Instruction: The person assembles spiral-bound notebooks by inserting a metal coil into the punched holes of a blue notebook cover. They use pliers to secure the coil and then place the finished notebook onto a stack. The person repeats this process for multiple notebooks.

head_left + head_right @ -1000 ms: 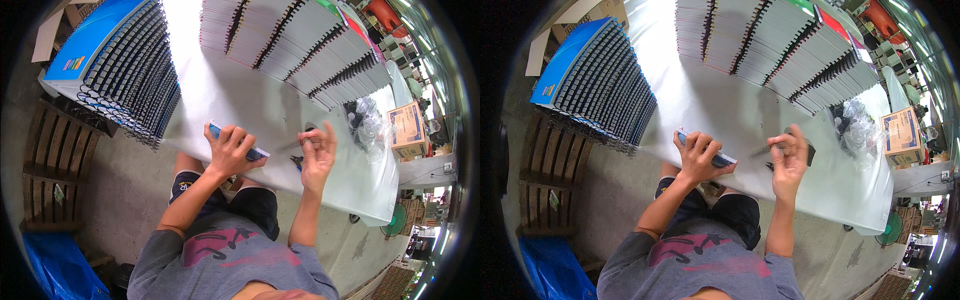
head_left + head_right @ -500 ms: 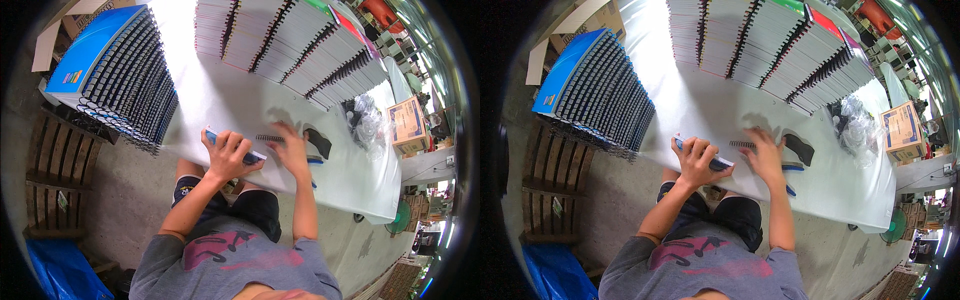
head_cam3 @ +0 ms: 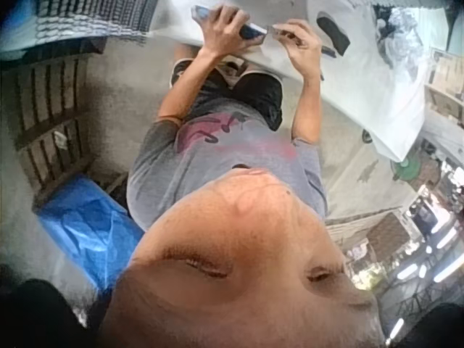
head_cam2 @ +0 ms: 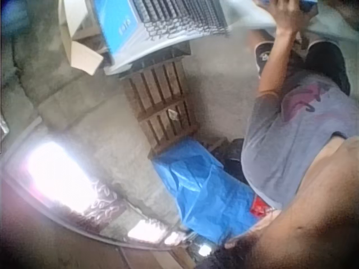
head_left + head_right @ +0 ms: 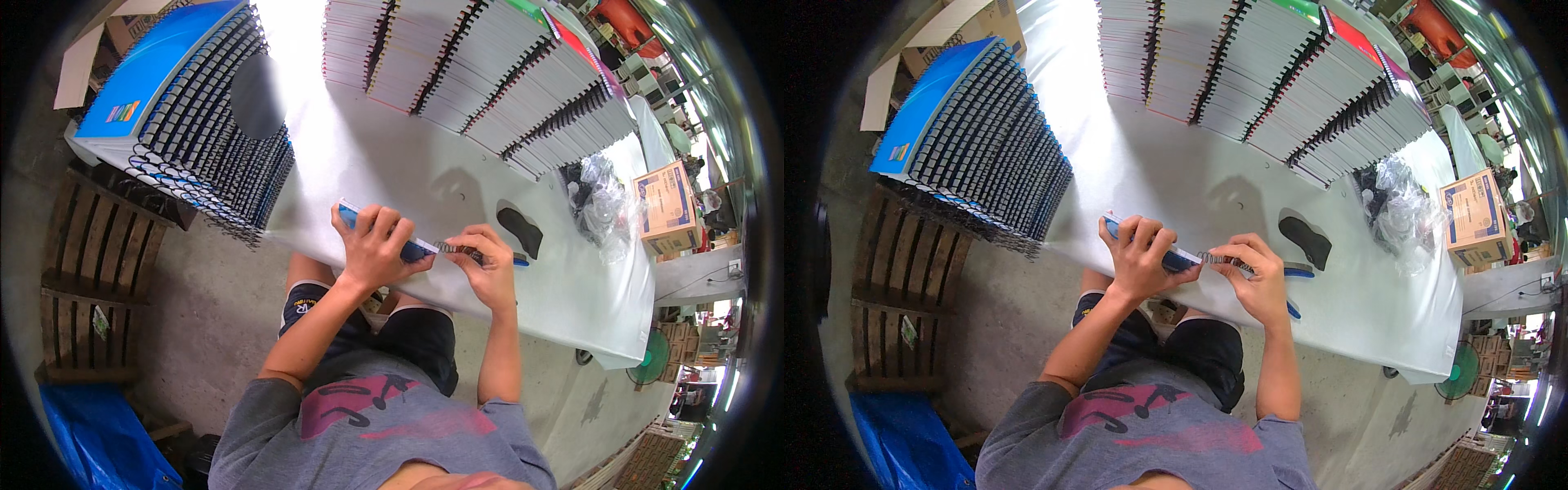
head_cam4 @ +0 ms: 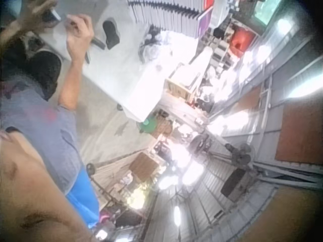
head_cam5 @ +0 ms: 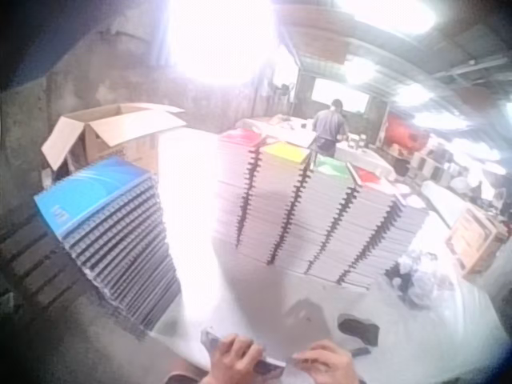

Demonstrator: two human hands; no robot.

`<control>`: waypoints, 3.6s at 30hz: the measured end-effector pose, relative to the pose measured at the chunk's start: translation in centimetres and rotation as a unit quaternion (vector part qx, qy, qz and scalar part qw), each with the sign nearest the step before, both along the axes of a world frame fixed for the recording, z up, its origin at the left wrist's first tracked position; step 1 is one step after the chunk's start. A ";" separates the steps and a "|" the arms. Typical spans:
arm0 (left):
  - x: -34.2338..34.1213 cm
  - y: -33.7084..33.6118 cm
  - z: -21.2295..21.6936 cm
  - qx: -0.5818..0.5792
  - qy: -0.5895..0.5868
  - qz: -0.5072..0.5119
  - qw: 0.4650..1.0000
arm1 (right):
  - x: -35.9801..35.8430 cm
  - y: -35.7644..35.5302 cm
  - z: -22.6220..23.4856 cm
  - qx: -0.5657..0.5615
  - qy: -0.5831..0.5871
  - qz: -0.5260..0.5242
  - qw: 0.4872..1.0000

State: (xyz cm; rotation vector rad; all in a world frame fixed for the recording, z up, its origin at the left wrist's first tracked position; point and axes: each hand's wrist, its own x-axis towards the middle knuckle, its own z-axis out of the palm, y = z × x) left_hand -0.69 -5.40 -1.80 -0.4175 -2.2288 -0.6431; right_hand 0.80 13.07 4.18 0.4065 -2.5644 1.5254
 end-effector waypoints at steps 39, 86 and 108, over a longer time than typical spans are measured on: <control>0.3 -0.4 1.5 0.050 -0.062 -0.102 0.992 | -1.8 5.5 -0.4 -0.273 -0.082 0.143 0.948; -2.9 -0.9 0.1 0.219 -0.168 -0.175 0.945 | -4.1 0.6 0.9 -0.043 -0.017 0.127 0.991; -3.3 -1.2 -0.8 0.302 -0.227 -0.207 0.903 | -5.6 -2.1 1.2 -0.037 -0.064 0.143 0.987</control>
